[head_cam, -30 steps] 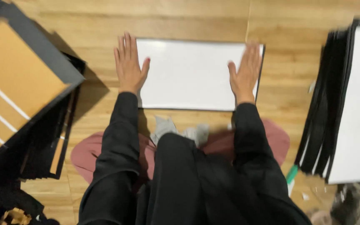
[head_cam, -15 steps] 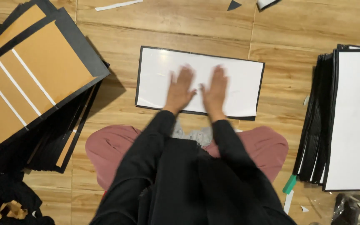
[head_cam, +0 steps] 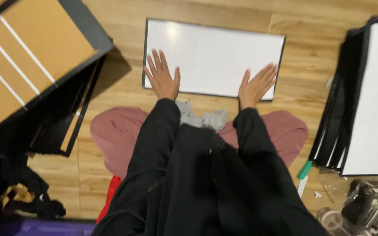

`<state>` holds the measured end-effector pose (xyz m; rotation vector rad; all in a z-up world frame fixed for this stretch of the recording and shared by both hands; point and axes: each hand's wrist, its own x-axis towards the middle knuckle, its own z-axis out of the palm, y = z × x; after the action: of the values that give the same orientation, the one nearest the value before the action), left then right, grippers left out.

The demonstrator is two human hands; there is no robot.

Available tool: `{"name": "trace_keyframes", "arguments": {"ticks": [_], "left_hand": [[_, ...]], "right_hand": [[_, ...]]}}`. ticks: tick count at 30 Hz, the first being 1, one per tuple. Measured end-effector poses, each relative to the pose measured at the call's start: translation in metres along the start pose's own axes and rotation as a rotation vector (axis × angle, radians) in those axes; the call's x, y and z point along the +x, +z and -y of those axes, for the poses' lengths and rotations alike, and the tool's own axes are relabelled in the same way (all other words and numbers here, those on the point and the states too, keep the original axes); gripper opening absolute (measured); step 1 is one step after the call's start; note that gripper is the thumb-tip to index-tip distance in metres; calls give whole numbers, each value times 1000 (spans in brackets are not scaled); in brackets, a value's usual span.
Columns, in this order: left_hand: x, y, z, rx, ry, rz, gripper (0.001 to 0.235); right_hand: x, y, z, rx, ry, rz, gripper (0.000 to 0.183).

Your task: The person is assembling covers by cleaning a surface and then applying and smoothing a white sheet onto a cardboard frame.

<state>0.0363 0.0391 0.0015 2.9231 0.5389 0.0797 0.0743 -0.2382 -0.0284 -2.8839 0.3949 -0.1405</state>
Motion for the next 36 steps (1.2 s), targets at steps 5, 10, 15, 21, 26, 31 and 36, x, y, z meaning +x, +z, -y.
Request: {"name": "trace_keyframes", "arguments": {"ticks": [5, 10, 15, 21, 26, 31, 36], "left_hand": [[4, -45, -6, 188, -162, 172, 66], [13, -43, 0, 210, -252, 204, 58], [12, -33, -9, -62, -234, 107, 68], [10, -18, -45, -96, 367, 186, 59], [11, -45, -15, 131, 136, 269, 63], [12, -26, 25, 194, -115, 193, 66], [19, -32, 62, 150, -201, 323, 68]], "right_hand": [[18, -12, 10, -16, -115, 57, 63], [24, -3, 4, -4, -127, 49, 54], [20, -97, 78, -393, 253, 326, 51], [-11, -13, 94, 177, -652, 292, 62], [5, -21, 31, 140, -470, 213, 65], [13, -33, -15, -44, -208, 125, 64], [-14, -102, 22, -168, 115, 395, 67]]}}
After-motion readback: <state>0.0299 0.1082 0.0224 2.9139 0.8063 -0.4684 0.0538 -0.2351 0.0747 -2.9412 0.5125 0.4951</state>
